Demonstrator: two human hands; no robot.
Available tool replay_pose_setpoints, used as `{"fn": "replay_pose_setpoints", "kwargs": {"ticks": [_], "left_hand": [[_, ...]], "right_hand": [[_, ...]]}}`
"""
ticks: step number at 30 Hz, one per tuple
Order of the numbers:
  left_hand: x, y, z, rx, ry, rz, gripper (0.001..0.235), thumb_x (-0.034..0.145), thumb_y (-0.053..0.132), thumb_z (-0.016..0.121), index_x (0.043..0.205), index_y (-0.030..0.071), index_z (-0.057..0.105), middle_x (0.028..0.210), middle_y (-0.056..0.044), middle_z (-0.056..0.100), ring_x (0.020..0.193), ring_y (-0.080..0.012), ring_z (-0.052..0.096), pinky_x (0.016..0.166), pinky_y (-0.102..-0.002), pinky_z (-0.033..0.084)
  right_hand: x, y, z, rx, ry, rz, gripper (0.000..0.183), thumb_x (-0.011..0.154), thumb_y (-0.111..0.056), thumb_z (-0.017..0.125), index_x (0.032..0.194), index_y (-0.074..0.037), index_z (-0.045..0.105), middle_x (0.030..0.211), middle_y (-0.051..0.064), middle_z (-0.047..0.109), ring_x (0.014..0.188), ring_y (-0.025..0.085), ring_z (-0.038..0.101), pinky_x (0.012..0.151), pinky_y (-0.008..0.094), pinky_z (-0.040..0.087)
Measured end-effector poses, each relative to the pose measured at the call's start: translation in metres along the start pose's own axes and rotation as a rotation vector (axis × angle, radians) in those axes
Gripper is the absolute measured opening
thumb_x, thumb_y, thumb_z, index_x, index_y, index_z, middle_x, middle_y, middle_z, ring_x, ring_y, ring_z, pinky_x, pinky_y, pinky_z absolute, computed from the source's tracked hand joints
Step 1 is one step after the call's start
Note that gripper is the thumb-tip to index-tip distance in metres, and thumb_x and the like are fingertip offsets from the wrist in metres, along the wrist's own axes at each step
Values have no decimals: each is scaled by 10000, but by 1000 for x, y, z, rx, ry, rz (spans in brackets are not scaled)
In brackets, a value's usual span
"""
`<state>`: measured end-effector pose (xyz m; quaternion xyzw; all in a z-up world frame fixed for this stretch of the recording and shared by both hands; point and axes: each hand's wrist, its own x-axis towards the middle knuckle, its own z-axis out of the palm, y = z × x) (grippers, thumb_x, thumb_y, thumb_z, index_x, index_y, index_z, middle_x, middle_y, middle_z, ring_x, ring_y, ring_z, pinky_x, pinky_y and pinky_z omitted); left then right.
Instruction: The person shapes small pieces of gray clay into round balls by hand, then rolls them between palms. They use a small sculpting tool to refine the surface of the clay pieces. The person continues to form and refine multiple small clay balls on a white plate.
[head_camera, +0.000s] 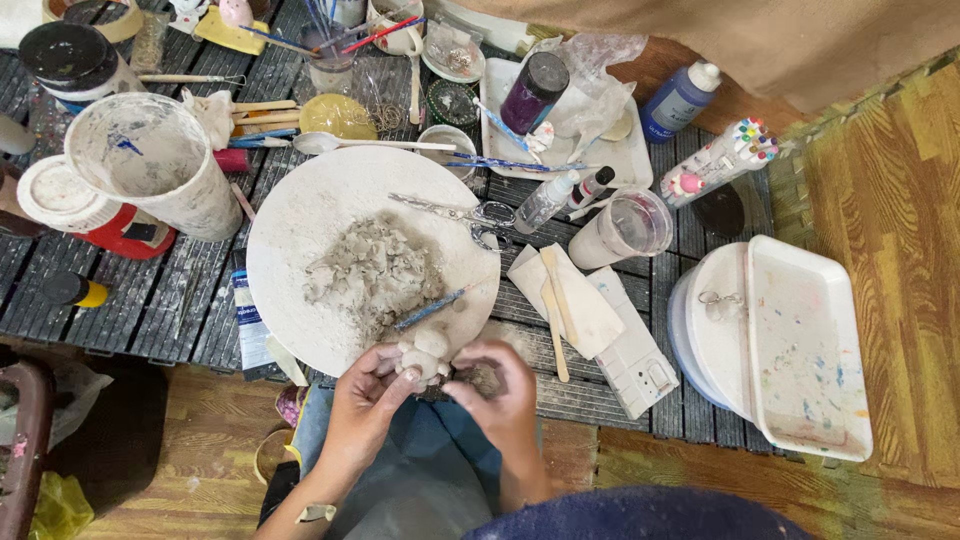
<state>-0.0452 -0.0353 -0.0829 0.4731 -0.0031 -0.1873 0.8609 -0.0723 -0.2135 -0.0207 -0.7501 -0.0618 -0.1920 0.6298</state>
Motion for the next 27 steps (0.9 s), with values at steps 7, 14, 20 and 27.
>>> {"fn": "replay_pose_setpoints", "kwargs": {"ticks": [7,14,20,27], "left_hand": [[-1,1,2,-39,9,70,328,931,-17,685,1247,-38,600,1170,-127,701,1069,-176,681,909,-333,554],[-6,27,6,463,205,455,372,833,20,768,1176,-30,632,1242,-153,677,1098,-213,680,947,-331,564],[-3,73,-22,1266,-74,1423,269,796,61,818,1049,4,751,1176,-137,690,1092,-349,700,951,-382,603],[-4,94,-30,1395,-134,1529,235,824,129,713,1044,68,769,1122,-91,728,1053,-296,710,903,-400,608]], "right_hand": [[-8,-2,6,-125,84,-18,192,833,85,798,984,14,702,996,110,773,918,185,760,828,289,612],[27,4,10,-123,70,115,138,899,-5,748,1035,-34,748,976,96,776,822,148,757,708,262,627],[100,13,45,-732,42,-360,171,873,-134,826,1032,-164,767,982,34,785,859,187,752,771,328,583],[110,3,39,-896,-326,-492,468,825,-12,696,1261,-182,704,1181,42,782,1241,242,662,1050,463,478]]}}
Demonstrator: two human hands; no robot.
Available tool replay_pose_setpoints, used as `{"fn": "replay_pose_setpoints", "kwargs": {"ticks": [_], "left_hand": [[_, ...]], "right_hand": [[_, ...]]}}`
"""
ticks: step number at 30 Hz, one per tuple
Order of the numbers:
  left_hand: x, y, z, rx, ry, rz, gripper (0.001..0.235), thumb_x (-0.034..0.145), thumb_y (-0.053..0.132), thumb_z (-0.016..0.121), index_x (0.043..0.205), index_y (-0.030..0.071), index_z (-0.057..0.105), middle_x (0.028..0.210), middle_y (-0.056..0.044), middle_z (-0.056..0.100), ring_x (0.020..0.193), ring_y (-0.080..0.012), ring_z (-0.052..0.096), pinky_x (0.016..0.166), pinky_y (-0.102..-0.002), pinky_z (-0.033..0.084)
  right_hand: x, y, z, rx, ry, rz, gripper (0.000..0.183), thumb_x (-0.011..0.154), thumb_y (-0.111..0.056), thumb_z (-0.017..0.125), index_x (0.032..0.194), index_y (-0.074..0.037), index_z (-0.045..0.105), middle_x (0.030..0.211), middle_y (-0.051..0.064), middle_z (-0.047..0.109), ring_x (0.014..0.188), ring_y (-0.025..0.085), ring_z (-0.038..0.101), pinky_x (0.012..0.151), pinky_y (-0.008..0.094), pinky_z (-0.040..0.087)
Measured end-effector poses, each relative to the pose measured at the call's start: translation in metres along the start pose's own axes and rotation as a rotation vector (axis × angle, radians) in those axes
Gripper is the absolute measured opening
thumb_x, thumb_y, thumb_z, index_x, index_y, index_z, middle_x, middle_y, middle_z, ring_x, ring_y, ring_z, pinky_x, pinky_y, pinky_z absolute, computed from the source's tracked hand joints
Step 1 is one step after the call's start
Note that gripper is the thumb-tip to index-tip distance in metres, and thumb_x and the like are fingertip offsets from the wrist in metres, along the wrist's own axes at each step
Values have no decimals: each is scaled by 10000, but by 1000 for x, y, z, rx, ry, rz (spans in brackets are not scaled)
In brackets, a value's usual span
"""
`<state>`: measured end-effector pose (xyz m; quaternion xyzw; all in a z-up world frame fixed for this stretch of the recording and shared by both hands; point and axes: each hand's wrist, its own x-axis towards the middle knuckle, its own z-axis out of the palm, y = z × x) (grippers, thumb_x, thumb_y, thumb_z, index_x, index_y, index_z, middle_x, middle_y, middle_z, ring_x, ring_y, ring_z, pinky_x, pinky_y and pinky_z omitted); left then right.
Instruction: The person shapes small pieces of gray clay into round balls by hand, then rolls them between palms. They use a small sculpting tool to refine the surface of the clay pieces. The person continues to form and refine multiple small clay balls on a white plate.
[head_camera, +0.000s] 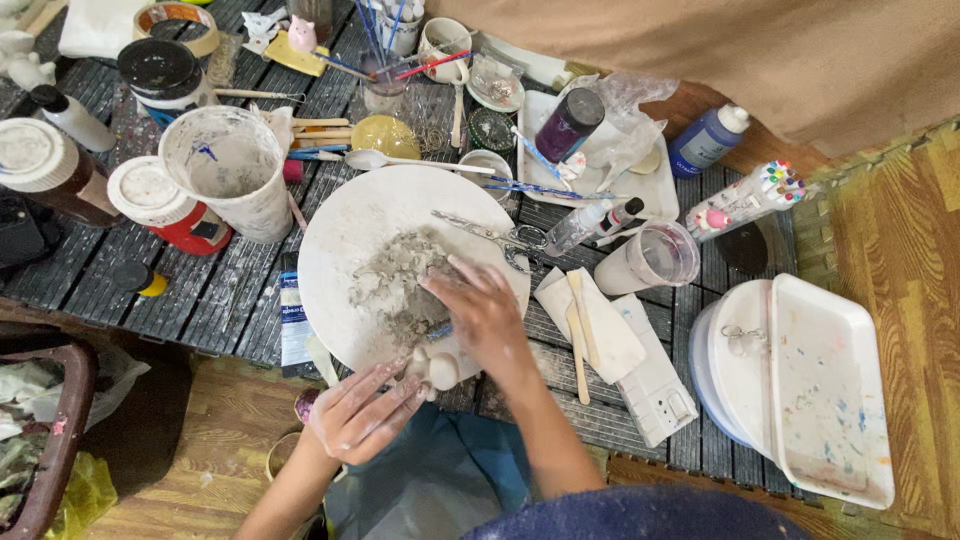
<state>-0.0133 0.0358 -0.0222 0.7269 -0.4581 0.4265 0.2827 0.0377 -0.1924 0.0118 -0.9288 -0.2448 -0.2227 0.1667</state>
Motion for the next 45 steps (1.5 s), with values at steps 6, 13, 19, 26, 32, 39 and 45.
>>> {"fn": "replay_pose_setpoints", "kwargs": {"ticks": [6,13,19,26,32,39,45], "left_hand": [[8,-4,1,-1,47,-53,241,800,112,767,1035,58,771,1124,-97,718,1041,-289,712,894,-401,614],[-4,-1,19,-59,124,-90,298,776,73,828,1064,41,759,1124,-92,693,1007,-300,714,864,-406,589],[6,21,34,-384,223,-660,619,767,89,863,1295,47,542,1286,-170,599,1158,-332,653,963,-379,583],[10,28,29,-317,-54,-805,494,722,77,861,1188,85,697,1216,-89,709,1109,-269,712,906,-364,592],[12,26,35,-228,-9,-707,476,690,139,897,1133,101,726,1093,-67,728,1010,-256,707,849,-367,581],[17,32,37,-323,44,-782,494,670,131,893,1130,66,724,1004,-75,730,955,-275,699,828,-386,543],[16,38,45,-291,84,-817,423,686,122,886,1075,58,732,1047,-104,751,1002,-292,717,895,-391,543]], "right_hand": [[-18,-1,-15,454,82,154,466,939,-48,702,1390,-87,591,1316,115,699,1337,264,603,1126,462,465],[-86,-26,3,1440,72,468,434,916,55,731,1328,37,596,1398,152,602,1273,257,624,1043,403,562],[-100,-15,16,1558,177,493,382,935,104,706,1302,48,615,1346,175,631,1283,281,642,1029,413,582],[-98,-17,9,1432,238,538,370,919,84,720,1273,47,617,1311,170,633,1179,262,668,904,392,626],[-93,-25,-5,1360,123,597,398,933,34,709,1319,26,612,1250,97,628,1015,160,674,837,329,625],[-87,-32,-19,1092,126,555,445,876,29,803,1293,-11,653,1256,88,641,953,120,659,783,254,562],[-91,-35,-15,1156,163,555,433,899,32,744,1310,-1,613,1285,87,621,977,118,636,830,267,560]]}}
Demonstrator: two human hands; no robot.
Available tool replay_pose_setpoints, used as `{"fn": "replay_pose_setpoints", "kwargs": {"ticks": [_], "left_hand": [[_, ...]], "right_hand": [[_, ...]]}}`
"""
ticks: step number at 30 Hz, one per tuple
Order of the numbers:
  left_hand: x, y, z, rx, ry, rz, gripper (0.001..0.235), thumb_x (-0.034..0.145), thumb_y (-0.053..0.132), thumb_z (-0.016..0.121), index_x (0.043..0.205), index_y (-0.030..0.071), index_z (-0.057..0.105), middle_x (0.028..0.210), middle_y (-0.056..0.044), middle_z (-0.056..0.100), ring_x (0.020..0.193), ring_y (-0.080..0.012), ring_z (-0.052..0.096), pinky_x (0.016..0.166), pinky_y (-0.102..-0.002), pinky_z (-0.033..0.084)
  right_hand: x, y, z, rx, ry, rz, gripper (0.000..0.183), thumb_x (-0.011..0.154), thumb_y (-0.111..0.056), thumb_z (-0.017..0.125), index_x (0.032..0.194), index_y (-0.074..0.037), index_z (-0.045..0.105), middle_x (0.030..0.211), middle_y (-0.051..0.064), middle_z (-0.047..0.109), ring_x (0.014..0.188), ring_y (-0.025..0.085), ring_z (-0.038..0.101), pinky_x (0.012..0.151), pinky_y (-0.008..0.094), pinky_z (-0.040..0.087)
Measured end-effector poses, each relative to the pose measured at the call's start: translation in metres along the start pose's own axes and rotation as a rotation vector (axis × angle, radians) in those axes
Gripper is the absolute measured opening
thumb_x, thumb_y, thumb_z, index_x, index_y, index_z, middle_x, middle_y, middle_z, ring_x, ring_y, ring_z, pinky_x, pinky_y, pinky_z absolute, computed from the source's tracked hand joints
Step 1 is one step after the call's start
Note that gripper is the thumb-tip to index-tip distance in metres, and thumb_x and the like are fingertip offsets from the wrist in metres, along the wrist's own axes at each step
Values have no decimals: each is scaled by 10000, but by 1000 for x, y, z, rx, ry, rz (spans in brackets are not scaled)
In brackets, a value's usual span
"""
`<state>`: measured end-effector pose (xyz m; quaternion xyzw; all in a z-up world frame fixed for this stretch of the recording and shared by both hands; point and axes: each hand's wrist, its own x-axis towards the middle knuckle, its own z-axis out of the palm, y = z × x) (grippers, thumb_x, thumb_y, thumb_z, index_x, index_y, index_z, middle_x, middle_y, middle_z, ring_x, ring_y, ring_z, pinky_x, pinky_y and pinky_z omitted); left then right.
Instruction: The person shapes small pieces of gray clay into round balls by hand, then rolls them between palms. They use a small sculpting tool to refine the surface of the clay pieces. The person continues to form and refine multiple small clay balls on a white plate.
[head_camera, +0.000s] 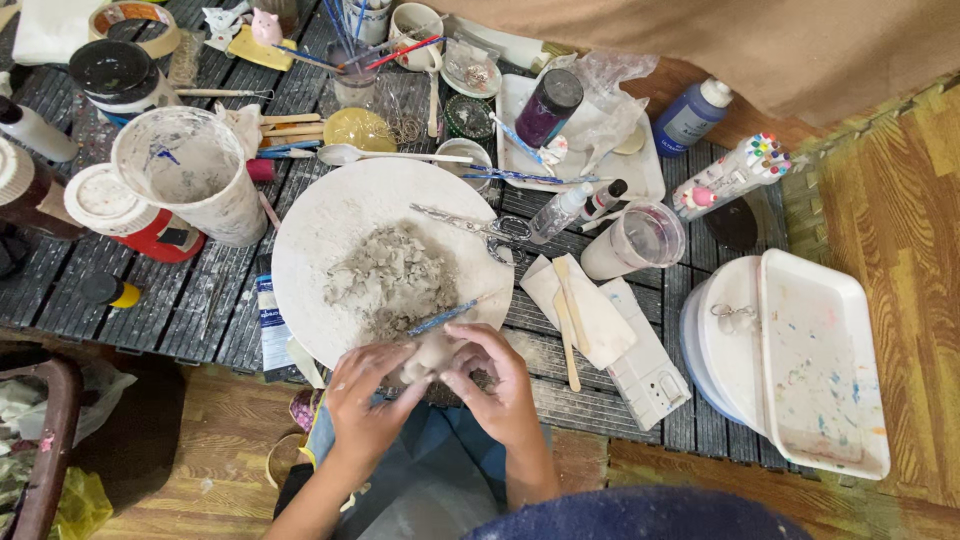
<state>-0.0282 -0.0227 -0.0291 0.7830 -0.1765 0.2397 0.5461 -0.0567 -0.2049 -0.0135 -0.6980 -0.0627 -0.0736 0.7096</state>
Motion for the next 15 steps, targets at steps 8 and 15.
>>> {"fn": "replay_pose_setpoints", "kwargs": {"ticks": [8,15], "left_hand": [[-5,0,2,-38,-3,-126,395,713,118,887,1074,38,748,1055,-126,768,1017,-296,729,931,-392,554],[1,5,3,19,20,-13,404,695,141,901,1066,72,757,1041,-88,759,1017,-275,721,924,-392,538]], "right_hand": [[-5,28,-6,93,108,15,256,998,46,668,1253,45,639,1260,133,658,1054,147,661,883,300,569],[-7,20,2,51,47,-48,405,937,27,700,1331,19,606,1363,131,631,1034,136,668,863,284,591]]}}
